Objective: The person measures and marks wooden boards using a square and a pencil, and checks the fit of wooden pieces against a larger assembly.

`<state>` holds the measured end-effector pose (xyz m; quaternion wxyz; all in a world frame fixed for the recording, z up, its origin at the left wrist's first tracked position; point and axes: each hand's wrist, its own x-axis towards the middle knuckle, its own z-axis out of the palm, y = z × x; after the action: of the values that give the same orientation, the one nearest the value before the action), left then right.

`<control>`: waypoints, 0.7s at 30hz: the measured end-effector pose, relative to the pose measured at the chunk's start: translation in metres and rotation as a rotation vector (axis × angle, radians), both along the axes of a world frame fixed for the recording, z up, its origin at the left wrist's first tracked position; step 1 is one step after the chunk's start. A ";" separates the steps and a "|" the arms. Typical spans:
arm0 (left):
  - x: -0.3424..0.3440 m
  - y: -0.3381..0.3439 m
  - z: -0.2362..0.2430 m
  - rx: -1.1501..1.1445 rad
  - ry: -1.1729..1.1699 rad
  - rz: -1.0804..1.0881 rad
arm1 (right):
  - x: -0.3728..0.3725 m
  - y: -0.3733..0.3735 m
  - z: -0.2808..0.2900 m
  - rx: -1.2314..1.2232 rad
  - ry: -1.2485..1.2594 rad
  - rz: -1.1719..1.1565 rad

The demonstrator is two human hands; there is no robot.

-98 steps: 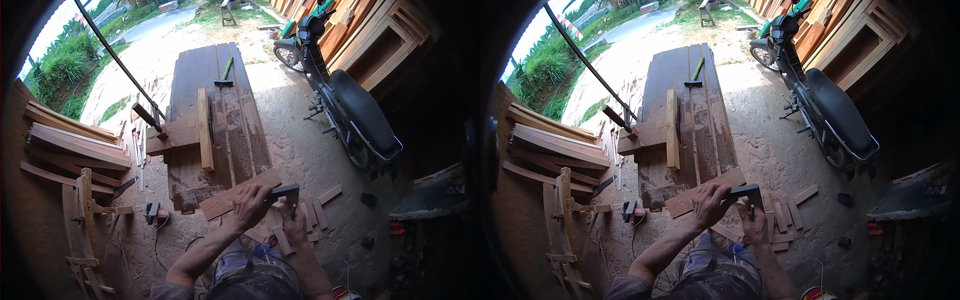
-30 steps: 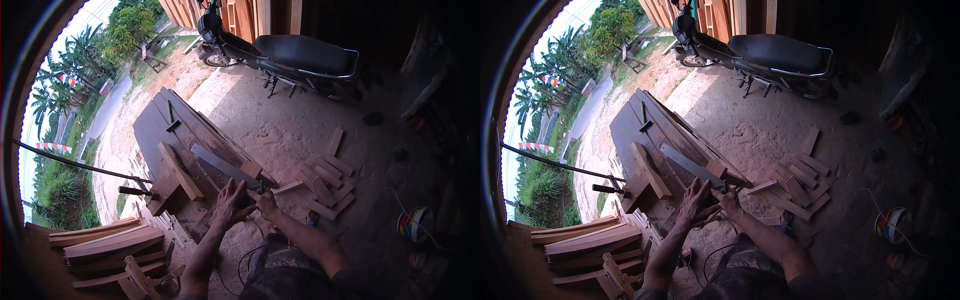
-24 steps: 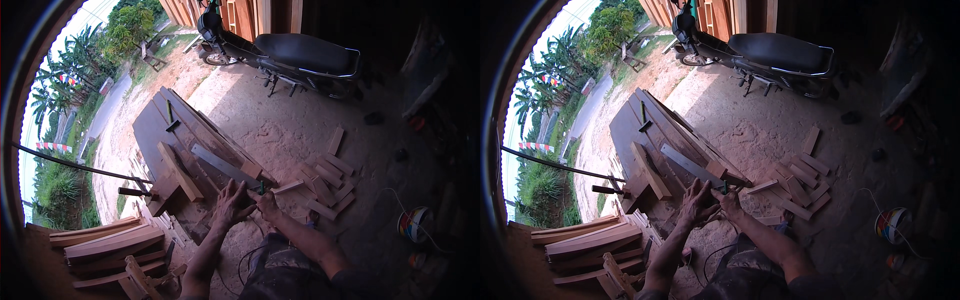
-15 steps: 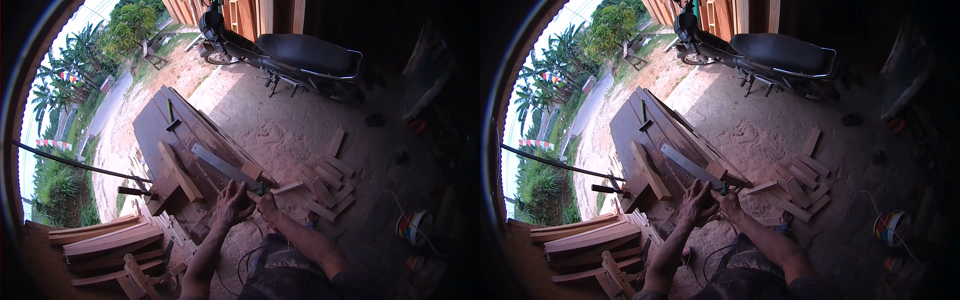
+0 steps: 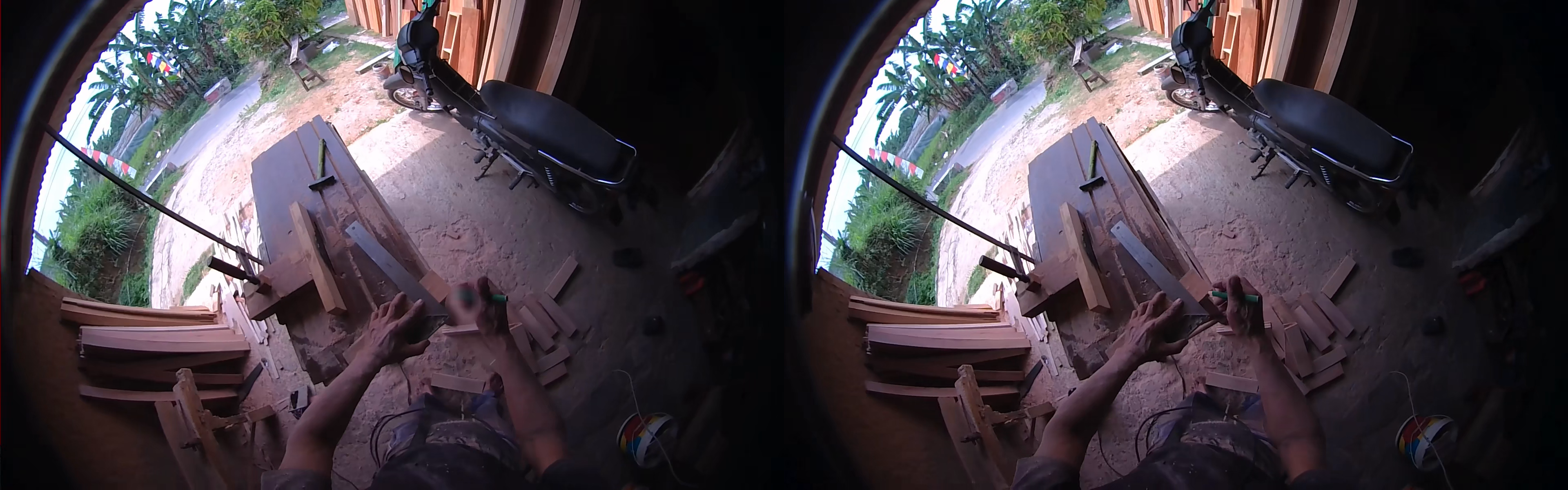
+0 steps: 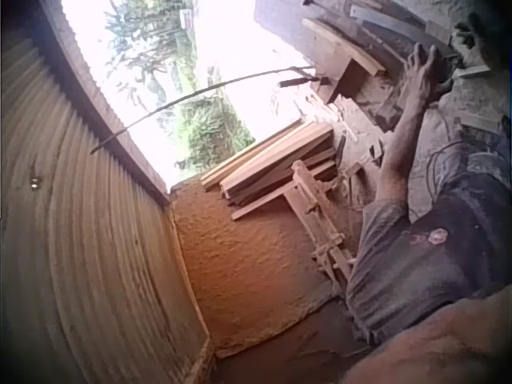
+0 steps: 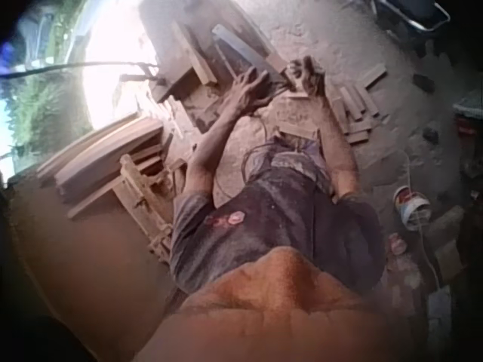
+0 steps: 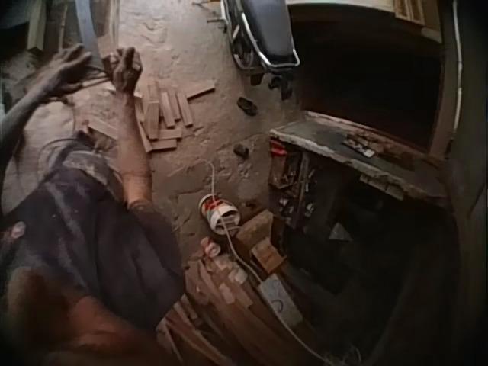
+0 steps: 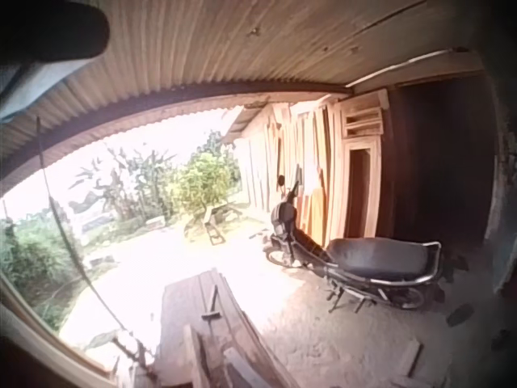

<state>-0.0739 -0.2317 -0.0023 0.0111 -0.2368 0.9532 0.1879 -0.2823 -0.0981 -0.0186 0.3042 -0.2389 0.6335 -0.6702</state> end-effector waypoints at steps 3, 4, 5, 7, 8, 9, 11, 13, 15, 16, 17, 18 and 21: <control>0.001 -0.001 0.004 0.010 -0.001 -0.004 | -0.001 -0.023 0.002 -0.017 0.353 0.116; 0.002 -0.002 0.001 0.004 0.014 -0.014 | -0.003 -0.030 0.001 0.005 0.508 0.163; 0.003 -0.003 -0.001 0.001 0.028 -0.024 | -0.001 -0.035 -0.001 0.028 0.532 0.205; 0.003 -0.005 -0.001 -0.006 0.035 -0.030 | -0.001 -0.042 -0.003 0.042 0.489 0.247; 0.003 -0.004 -0.002 -0.006 0.038 -0.034 | 0.001 -0.044 -0.003 0.053 0.466 0.268; 0.004 -0.004 -0.002 -0.005 0.043 -0.035 | 0.002 -0.047 -0.006 0.057 0.459 0.285; 0.007 -0.005 -0.003 -0.002 0.051 -0.040 | 0.003 -0.051 -0.009 0.066 0.442 0.317; 0.007 -0.005 -0.004 -0.018 0.063 -0.043 | 0.004 -0.053 -0.009 0.051 0.476 0.313; 0.007 -0.004 -0.005 -0.019 0.071 -0.042 | 0.005 -0.053 -0.009 0.051 0.485 0.313; 0.006 -0.004 -0.004 -0.014 0.075 -0.040 | 0.003 -0.054 -0.009 0.057 0.479 0.316; 0.006 -0.003 -0.002 -0.010 0.075 -0.037 | 0.004 -0.054 -0.005 0.062 0.470 0.319; 0.006 -0.003 -0.002 -0.012 0.073 -0.034 | 0.004 -0.057 0.000 0.081 0.486 0.346; 0.007 -0.004 0.002 0.005 0.064 -0.021 | 0.000 -0.062 0.011 0.119 0.549 0.403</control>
<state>-0.0672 -0.2356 -0.0006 -0.0167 -0.2207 0.9550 0.1975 -0.2827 -0.1601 -0.0073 0.2620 -0.5122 0.6699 -0.4693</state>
